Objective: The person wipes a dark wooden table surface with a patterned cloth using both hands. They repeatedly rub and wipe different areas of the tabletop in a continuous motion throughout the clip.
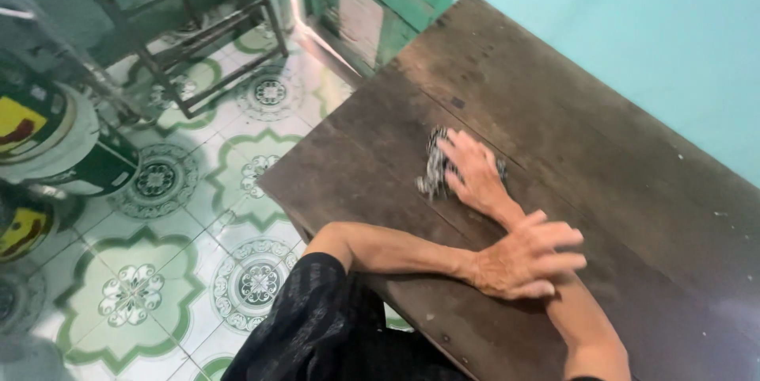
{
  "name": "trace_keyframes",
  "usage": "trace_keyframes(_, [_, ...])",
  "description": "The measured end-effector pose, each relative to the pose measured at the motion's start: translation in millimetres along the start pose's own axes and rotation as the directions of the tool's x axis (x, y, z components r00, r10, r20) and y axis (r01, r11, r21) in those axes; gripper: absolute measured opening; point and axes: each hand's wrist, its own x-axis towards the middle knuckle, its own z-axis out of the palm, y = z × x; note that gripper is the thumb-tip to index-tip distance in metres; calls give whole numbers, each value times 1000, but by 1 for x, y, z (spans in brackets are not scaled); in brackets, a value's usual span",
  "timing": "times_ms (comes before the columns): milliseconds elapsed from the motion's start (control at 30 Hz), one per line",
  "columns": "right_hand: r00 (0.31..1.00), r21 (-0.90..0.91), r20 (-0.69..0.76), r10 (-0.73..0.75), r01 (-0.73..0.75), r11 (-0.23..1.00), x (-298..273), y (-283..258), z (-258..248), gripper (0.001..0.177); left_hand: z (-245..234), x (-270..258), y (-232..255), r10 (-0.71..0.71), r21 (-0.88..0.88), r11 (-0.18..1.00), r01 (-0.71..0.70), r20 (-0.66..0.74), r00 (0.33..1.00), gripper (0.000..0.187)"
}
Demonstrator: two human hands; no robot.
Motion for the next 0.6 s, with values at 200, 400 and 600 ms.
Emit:
trace_keyframes(200, [983, 791, -90, 157, -25, 612, -40, 12, -52, 46, -8, 7, 8, 1, 334, 933, -134, 372, 928, 58])
trace_keyframes(400, [730, 541, -490, 476, -174, 823, -82, 58, -57, 21, -35, 8, -32, -322, 866, 483, -132, 316, 892, 94])
trace_keyframes(600, [654, 586, -460, 601, -284, 759, -93, 87, -30, 36, -65, -70, -84, -212, 772, 636, 14, 157, 964, 61])
